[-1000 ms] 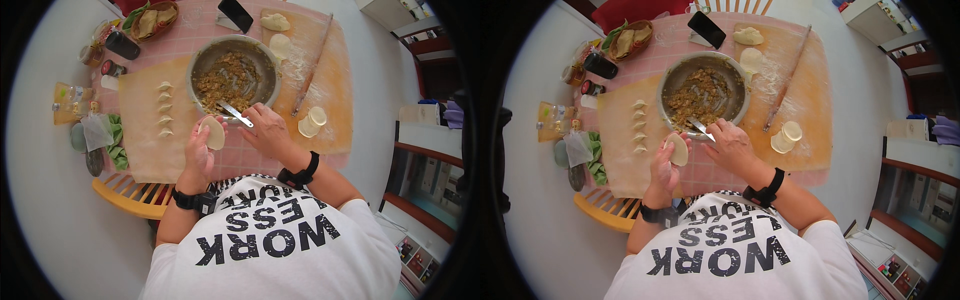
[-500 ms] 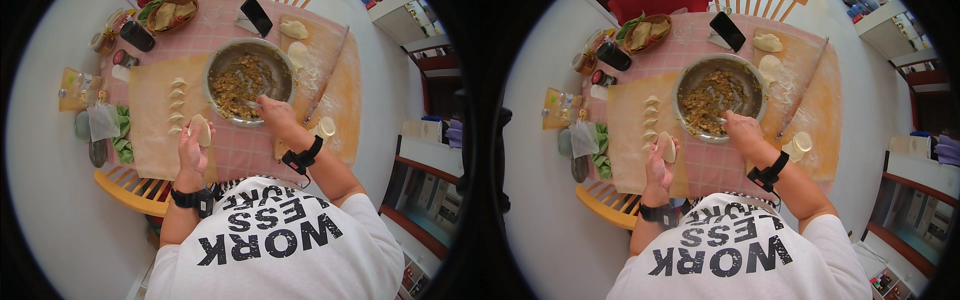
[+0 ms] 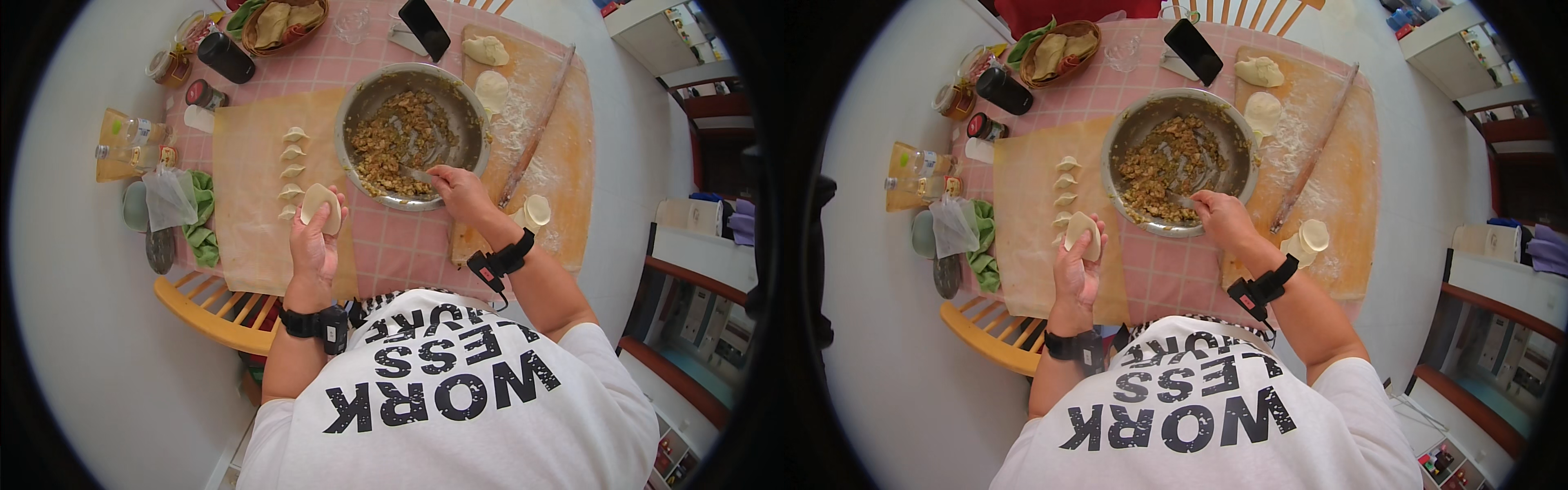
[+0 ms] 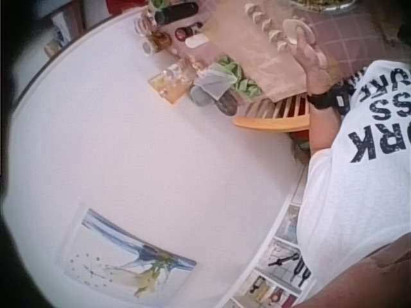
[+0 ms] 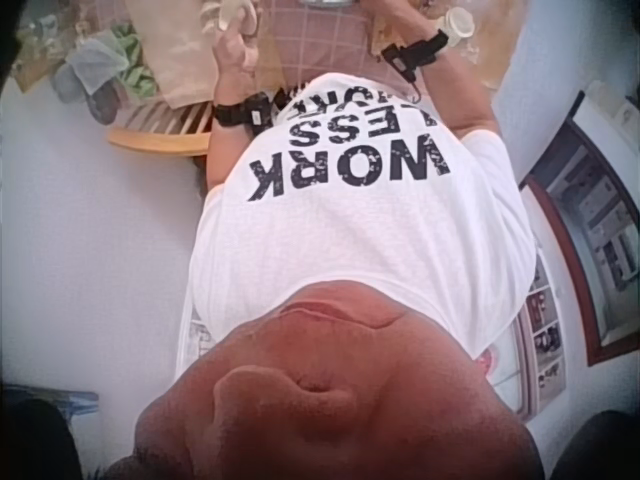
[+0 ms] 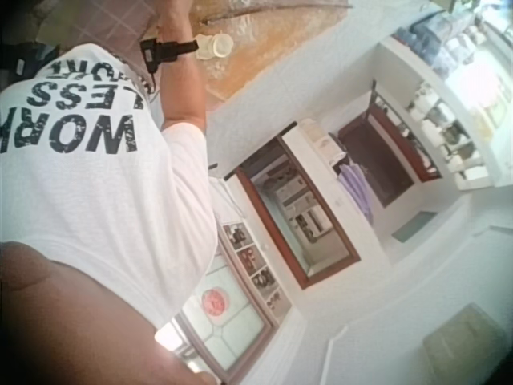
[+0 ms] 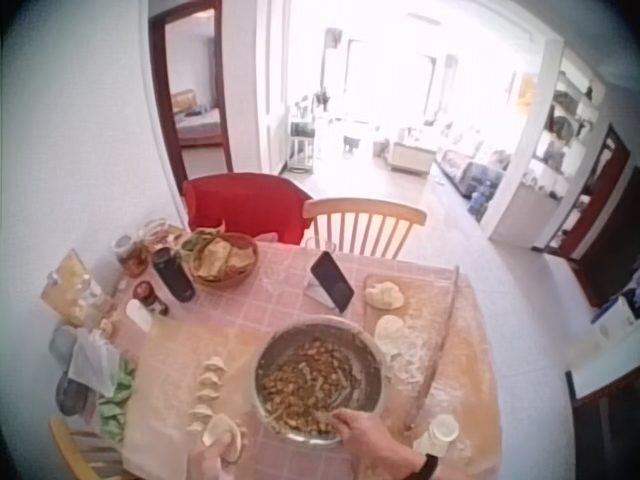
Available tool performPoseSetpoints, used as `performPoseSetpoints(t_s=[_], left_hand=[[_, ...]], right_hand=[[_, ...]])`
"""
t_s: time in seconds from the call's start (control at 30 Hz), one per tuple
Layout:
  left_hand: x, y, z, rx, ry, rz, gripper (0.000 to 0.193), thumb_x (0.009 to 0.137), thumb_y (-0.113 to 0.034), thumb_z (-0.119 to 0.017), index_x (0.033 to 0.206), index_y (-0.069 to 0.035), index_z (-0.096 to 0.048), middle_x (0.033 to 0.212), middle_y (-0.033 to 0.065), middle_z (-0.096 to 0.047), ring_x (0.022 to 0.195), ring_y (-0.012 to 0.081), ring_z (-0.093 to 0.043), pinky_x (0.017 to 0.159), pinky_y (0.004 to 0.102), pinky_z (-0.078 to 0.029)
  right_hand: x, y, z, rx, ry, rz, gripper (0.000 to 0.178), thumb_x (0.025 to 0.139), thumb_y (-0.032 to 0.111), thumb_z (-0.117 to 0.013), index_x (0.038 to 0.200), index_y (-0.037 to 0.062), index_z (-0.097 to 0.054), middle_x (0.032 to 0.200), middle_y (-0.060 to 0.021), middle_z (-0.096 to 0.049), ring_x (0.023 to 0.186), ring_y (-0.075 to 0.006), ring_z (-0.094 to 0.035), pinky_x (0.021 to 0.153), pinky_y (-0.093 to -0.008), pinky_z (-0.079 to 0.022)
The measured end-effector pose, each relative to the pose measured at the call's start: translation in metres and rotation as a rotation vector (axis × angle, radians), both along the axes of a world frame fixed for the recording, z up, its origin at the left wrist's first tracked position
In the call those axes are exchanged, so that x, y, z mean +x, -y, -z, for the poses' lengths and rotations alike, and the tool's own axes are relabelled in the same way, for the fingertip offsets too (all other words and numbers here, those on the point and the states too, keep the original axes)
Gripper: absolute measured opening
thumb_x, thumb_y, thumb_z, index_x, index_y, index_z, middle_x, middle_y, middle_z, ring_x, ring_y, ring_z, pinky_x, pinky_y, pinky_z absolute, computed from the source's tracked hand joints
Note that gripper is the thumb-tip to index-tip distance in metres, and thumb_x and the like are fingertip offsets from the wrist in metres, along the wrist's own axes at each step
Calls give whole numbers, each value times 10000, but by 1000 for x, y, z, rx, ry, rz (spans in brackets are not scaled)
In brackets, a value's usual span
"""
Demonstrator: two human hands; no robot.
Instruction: The person rolls out small dough discs with a rolling pin, places filling onto each disc, folds and pleats the edges to form dumplings, and arranges them in a row on the table. The person also kneads a larger dough mass at the end.
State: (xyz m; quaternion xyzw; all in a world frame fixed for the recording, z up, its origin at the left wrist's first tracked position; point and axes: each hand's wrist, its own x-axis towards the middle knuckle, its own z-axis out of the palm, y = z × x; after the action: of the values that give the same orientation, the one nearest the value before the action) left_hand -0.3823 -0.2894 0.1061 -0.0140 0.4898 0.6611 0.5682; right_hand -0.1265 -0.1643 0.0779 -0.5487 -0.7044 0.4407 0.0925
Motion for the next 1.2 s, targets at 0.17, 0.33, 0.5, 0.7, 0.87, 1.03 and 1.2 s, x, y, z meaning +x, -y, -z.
performPoseSetpoints(t_s=[0.17, 0.33, 0.5, 0.7, 0.87, 1.03, 1.2], left_hand=[[0, -4, -2, 10, 32, -3, 323, 957, -39, -642, 1265, -62, -549, 1246, 133, -656, 1113, 255, -672, 900, 368, -607], [0, -9, 7, 67, 54, -47, 303, 989, -88, -606, 1283, -39, -550, 1248, 135, -657, 1113, 259, -671, 921, 365, -591], [4, -33, 21, 108, 19, -61, 357, 1052, -130, -482, 1376, 20, -489, 1320, 159, -622, 1222, 271, -616, 1033, 384, -532], [35, -63, 11, 155, 225, -63, 332, 1057, -172, -479, 1321, 21, -535, 1292, 143, -635, 1167, 237, -637, 990, 380, -538], [48, -76, -2, 150, 316, -25, 430, 1106, -235, -299, 1388, 49, -455, 1363, 208, -582, 1251, 313, -594, 1062, 416, -513], [42, -76, 1, 127, 333, -56, 447, 1112, -249, -263, 1381, 54, -450, 1359, 232, -574, 1253, 330, -592, 1052, 425, -523], [41, -70, 5, 112, 288, -4, 444, 1111, -252, -273, 1375, 55, -456, 1339, 234, -588, 1243, 328, -601, 1046, 416, -529]], right_hand=[[-4, 3, 15, -232, -309, 123, 245, 981, 156, -590, 1150, 14, -696, 855, -45, -697, 761, -161, -613, 704, -307, -489], [2, 1, -1, -574, -570, 282, 229, 1024, 160, -569, 1177, 45, -695, 756, 84, -544, 641, -30, -441, 578, -207, -350], [7, 2, -35, -590, -662, 272, 230, 1045, 181, -562, 1211, 72, -677, 711, 115, -462, 588, -12, -385, 520, -203, -291], [-7, 22, -61, 297, -413, 44, 299, 967, 77, -608, 1256, 114, -673, 721, 49, -528, 623, -113, -524, 544, -285, -436], [-18, 43, -66, 911, -5, -230, 531, 797, 20, -646, 1312, 145, -655, 772, -54, -522, 679, -210, -594, 584, -346, -502], [-14, 54, -65, 958, -15, -314, 584, 781, 25, -637, 1353, 140, -628, 771, -37, -470, 665, -186, -565, 567, -331, -484], [-11, 55, -69, 933, -29, -311, 574, 760, 11, -657, 1322, 129, -659, 719, -39, -430, 616, -182, -536, 531, -327, -456]])
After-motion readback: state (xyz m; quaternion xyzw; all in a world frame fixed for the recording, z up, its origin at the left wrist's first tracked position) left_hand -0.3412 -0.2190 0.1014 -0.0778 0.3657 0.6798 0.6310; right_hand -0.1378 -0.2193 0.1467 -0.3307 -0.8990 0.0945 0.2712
